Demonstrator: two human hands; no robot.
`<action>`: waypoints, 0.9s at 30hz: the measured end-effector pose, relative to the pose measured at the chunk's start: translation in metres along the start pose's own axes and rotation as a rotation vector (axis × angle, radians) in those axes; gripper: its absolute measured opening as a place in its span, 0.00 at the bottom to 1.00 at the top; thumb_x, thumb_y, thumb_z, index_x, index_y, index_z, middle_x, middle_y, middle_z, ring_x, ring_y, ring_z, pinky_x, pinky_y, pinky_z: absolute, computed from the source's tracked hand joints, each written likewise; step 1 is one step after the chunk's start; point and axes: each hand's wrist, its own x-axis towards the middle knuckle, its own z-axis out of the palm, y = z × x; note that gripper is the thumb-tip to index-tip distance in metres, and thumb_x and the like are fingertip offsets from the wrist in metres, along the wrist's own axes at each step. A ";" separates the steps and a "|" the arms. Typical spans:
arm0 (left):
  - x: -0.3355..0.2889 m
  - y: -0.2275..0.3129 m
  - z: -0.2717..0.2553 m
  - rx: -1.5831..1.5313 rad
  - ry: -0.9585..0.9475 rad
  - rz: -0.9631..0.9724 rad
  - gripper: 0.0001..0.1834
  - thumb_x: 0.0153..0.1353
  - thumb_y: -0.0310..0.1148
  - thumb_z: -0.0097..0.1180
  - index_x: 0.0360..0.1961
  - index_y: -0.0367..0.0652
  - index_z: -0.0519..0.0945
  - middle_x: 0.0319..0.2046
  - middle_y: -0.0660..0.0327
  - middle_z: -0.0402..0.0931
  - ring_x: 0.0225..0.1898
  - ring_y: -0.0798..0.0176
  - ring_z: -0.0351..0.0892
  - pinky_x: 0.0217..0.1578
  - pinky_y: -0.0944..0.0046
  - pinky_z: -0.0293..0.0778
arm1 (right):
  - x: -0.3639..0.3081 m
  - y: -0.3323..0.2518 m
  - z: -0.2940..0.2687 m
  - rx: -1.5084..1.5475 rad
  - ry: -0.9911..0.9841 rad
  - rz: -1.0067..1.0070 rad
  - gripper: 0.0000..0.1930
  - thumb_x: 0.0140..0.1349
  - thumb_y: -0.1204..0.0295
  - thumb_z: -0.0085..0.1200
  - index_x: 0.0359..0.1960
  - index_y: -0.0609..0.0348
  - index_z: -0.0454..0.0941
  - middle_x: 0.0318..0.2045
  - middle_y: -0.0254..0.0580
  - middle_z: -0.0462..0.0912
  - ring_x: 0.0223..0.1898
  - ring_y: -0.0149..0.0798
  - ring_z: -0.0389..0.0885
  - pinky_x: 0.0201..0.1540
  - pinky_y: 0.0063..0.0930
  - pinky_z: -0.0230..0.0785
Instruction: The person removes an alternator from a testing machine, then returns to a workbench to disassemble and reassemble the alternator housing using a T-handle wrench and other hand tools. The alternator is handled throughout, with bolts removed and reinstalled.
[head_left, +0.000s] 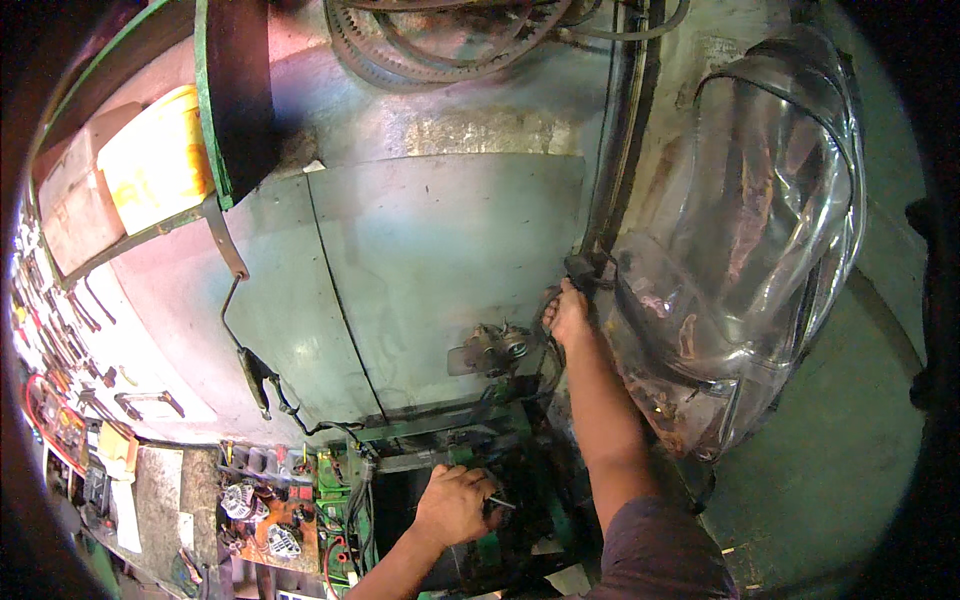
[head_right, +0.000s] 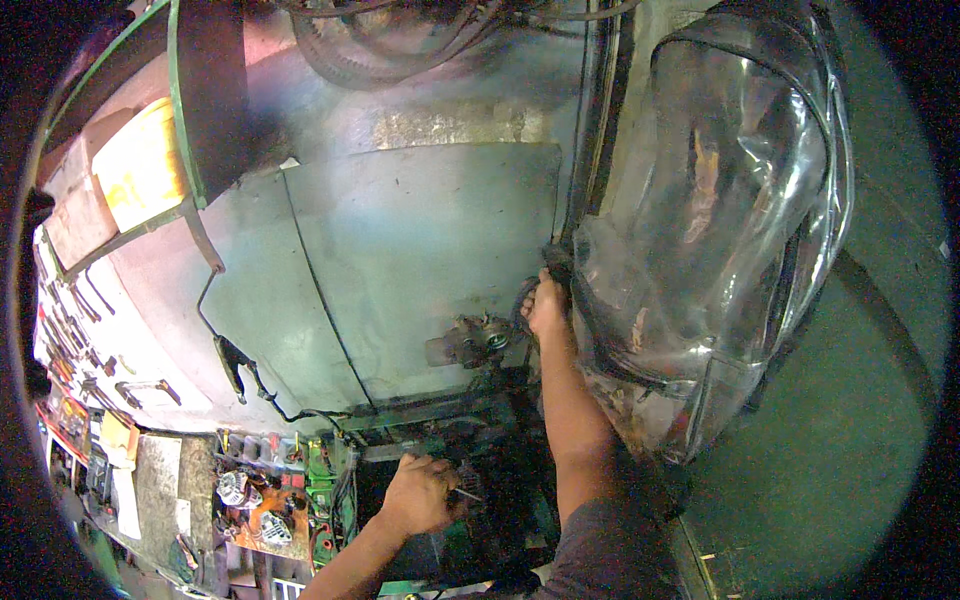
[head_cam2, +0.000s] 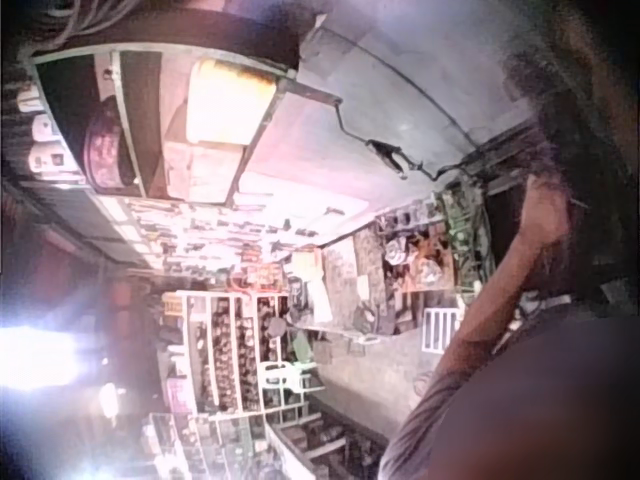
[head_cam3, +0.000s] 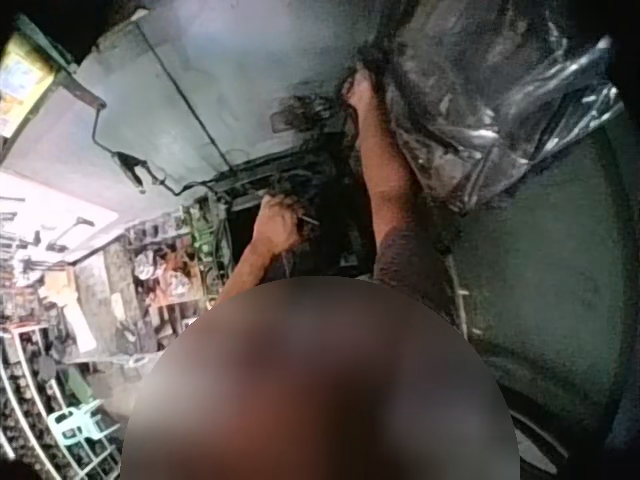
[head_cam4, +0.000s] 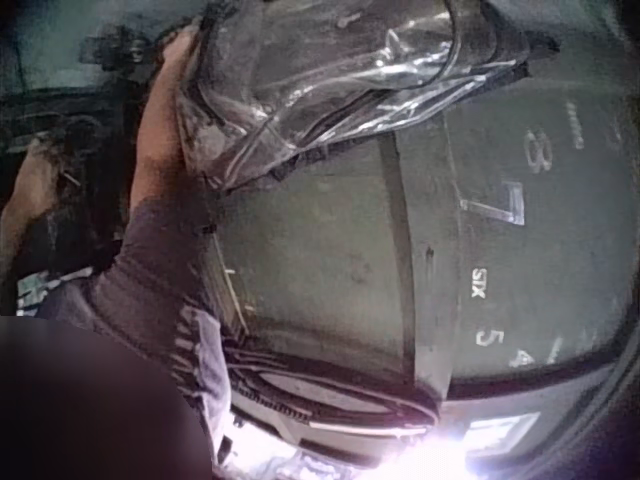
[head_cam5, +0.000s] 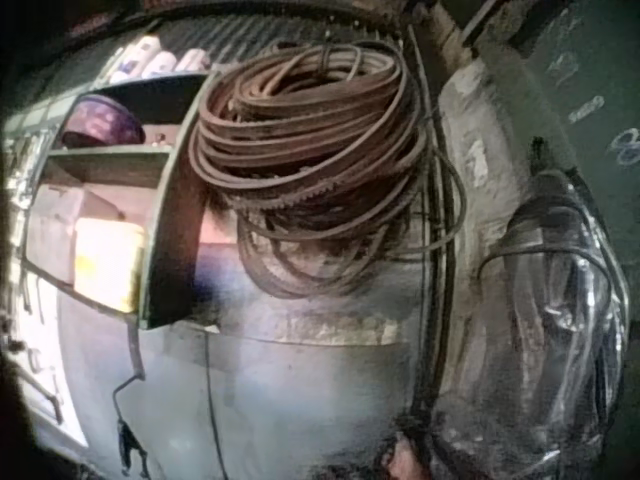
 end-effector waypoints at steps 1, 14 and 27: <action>0.000 0.000 0.000 -0.001 0.013 -0.004 0.22 0.60 0.53 0.71 0.47 0.51 0.91 0.46 0.62 0.88 0.50 0.55 0.86 0.55 0.51 0.71 | 0.000 -0.001 0.000 0.005 -0.021 0.001 0.22 0.87 0.48 0.48 0.44 0.54 0.78 0.23 0.29 0.64 0.23 0.36 0.63 0.29 0.38 0.59; 0.007 0.008 -0.010 0.125 -0.247 -0.068 0.19 0.63 0.53 0.68 0.46 0.52 0.92 0.47 0.63 0.90 0.53 0.55 0.88 0.56 0.48 0.73 | -0.088 0.073 -0.060 -0.466 -0.043 -0.236 0.20 0.82 0.49 0.58 0.46 0.56 0.79 0.33 0.32 0.78 0.30 0.33 0.78 0.32 0.33 0.72; -0.038 0.066 -0.020 0.083 -0.103 -0.078 0.10 0.63 0.42 0.63 0.37 0.50 0.89 0.40 0.63 0.86 0.48 0.55 0.86 0.56 0.50 0.69 | -0.065 0.259 -0.042 -1.475 -0.756 -0.047 0.38 0.83 0.41 0.49 0.74 0.65 0.78 0.68 0.63 0.84 0.68 0.58 0.83 0.69 0.55 0.75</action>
